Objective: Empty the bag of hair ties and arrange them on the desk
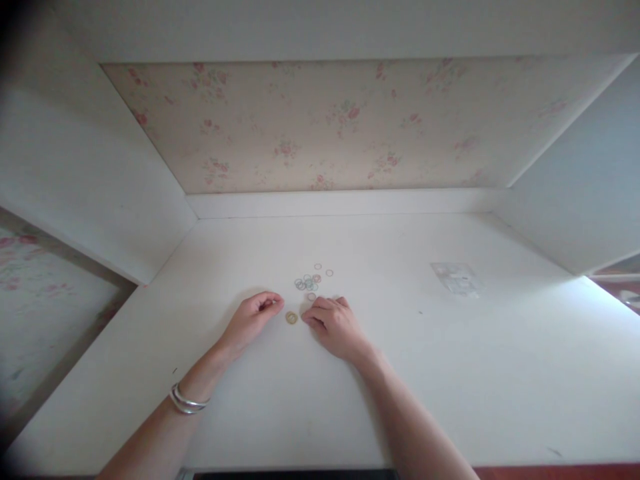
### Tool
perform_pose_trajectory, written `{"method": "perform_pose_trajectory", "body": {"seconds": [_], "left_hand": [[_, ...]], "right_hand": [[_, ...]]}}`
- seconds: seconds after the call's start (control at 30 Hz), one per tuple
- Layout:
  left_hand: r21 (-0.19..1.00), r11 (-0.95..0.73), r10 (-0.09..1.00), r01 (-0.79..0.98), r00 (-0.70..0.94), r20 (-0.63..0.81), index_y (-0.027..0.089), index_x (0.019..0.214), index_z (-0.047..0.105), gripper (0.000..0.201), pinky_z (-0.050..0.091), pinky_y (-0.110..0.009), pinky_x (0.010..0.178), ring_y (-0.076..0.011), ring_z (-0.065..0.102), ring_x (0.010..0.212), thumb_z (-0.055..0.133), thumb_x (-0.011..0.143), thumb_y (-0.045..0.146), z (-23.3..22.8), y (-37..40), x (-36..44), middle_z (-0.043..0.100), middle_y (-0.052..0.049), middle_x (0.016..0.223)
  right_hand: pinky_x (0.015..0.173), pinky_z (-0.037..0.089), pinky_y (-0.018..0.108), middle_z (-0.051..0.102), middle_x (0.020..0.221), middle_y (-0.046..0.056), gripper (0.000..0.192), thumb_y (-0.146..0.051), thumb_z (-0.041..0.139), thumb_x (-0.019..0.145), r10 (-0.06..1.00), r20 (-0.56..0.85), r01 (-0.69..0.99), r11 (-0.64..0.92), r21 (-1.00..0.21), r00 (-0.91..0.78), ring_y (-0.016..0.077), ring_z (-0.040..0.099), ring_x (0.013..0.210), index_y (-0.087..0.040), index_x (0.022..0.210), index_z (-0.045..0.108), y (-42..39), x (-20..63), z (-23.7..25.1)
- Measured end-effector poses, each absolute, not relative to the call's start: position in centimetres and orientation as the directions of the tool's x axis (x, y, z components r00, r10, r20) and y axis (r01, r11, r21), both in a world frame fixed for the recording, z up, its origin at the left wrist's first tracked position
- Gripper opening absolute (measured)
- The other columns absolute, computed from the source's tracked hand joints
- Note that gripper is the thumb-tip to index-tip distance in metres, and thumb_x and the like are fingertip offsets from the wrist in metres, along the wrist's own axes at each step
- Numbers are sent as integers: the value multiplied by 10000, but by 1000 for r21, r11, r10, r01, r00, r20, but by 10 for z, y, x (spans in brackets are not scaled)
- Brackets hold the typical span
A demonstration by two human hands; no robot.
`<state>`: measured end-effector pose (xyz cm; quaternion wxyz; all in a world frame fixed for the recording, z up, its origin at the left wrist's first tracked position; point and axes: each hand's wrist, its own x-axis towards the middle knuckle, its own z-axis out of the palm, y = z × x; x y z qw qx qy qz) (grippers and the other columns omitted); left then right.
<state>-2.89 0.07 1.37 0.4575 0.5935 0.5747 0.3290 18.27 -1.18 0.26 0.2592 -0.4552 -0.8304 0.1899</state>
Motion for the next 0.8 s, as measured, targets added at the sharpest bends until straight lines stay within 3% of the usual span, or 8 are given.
{"method": "perform_pose_trajectory", "body": {"seconds": [0.1, 0.2, 0.33, 0.43, 0.57, 0.7, 0.8], "left_hand": [[901, 34, 985, 433, 139, -104, 181, 880, 659, 307, 321, -208, 507, -107, 457, 551, 540, 789, 449, 12, 0, -27, 535, 26, 606], [871, -20, 987, 491, 146, -60, 182, 868, 667, 286, 356, -218, 536, -119, 503, 575, 533, 796, 424, 10, 1, -24, 573, 16, 624], [846, -84, 987, 526, 160, -1, 187, 871, 673, 263, 417, -230, 608, -137, 583, 654, 520, 808, 391, 12, 9, -14, 654, -4, 719], [763, -202, 971, 614, 229, 73, 205, 880, 679, 244, 428, -231, 620, -133, 588, 656, 505, 828, 369, 18, 20, 1, 656, -1, 730], [573, -337, 941, 747, 294, 170, 225, 916, 668, 181, 448, -250, 732, -142, 603, 776, 528, 834, 304, 24, 40, 24, 638, -25, 895], [428, -348, 937, 834, 325, 127, 259, 1018, 633, 219, 460, -265, 745, -150, 615, 827, 501, 861, 335, 20, 55, 40, 579, -32, 1065], [349, -356, 933, 867, 350, 81, 278, 1018, 633, 228, 464, -268, 745, -152, 615, 854, 468, 882, 357, 17, 61, 43, 554, -24, 1070]], "right_hand": [[730, 364, 268, 615, 824, 1, 179, -269, 501, 882, 905, 287, 599, 424, -679, -315, 114, 551, 720, -242, 824, 668, -7, 185, -1], [616, 382, 249, 594, 813, 22, 206, -316, 504, 869, 959, 281, 515, 259, -817, -36, 113, 517, 646, -208, 824, 673, 1, 190, -4], [595, 384, 258, 584, 775, 17, 219, -360, 531, 833, 950, 239, 434, 133, -891, 200, 119, 482, 620, -202, 807, 681, 10, 196, -8], [607, 385, 266, 588, 769, 20, 240, -389, 538, 818, 950, 220, 411, 114, -905, 220, 126, 484, 633, -201, 804, 686, 12, 197, -10], [608, 383, 269, 588, 770, 25, 264, -413, 536, 808, 948, 221, 391, 119, -913, 229, 127, 481, 628, -197, 804, 688, 12, 199, -12], [608, 381, 267, 587, 772, 23, 279, -426, 527, 807, 944, 225, 386, 120, -915, 240, 127, 479, 630, -196, 816, 686, 14, 201, -13], [614, 379, 264, 580, 766, 15, 256, -403, 525, 812, 949, 218, 393, 115, -912, 228, 125, 483, 640, -203, 819, 684, 14, 202, -13]]}}
